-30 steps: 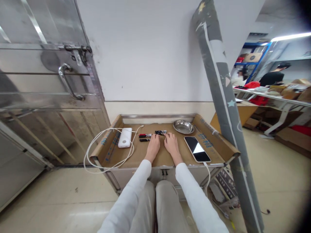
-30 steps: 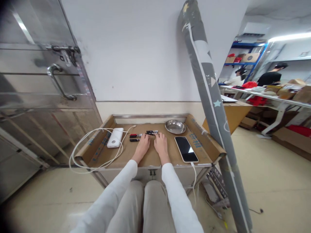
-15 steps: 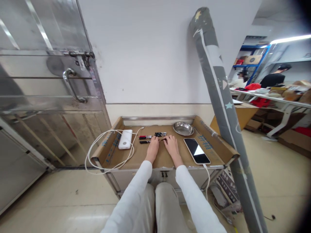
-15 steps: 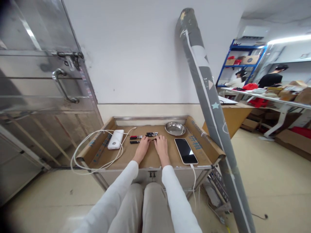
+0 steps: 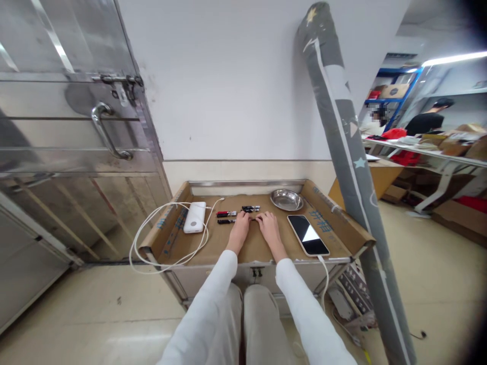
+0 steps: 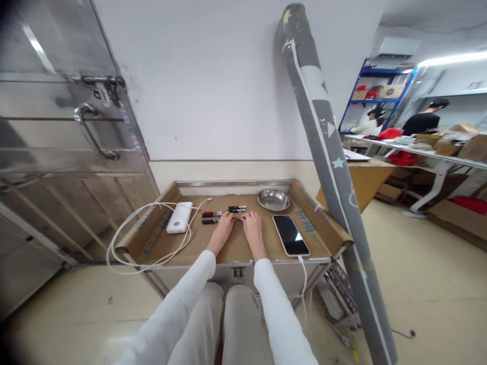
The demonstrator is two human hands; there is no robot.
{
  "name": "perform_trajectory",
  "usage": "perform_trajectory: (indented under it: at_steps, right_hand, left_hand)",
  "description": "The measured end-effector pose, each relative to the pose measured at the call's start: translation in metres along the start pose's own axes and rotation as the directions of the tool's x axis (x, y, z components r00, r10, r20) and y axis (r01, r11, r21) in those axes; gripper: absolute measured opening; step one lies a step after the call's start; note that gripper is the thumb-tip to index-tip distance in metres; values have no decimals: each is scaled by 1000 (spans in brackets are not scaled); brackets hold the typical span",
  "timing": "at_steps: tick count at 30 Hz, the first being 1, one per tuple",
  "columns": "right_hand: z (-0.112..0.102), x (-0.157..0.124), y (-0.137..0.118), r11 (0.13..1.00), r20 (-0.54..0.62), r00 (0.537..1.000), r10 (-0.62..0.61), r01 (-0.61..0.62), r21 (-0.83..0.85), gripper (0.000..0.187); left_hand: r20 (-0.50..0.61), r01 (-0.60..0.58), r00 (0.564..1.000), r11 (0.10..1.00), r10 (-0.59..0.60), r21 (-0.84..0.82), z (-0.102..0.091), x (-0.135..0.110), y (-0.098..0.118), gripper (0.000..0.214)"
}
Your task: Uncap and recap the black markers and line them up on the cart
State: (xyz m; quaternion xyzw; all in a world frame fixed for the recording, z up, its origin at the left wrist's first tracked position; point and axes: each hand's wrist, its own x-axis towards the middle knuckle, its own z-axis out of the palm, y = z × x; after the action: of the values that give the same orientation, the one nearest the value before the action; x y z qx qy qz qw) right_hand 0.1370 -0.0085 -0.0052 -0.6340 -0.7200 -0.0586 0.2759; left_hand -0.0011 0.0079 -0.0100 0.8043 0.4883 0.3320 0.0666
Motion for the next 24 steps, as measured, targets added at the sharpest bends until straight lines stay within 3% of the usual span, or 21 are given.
perform_trajectory:
  at_steps: [8,13,20,24]
  right_hand:
    - [1,1,2,998,13,999,42,-42,55,25]
    - [0,2,1,997,20,998,59,-60,52,23]
    - [-1,0,0,998,59,997,-52,49,42,21]
    - [-4,-1,-3,999,27,999,-28,27,21,20]
  left_hand:
    - [26,56,998,998,-56,9,2,1,0,15]
    - [46,28,999,999,-28,-14,-2,-1,3,14]
    - [24,24,999,998,-23,-56,-5,-2,9,16]
    - [32,21,999,1000,-21,1,-6,-2,11,23]
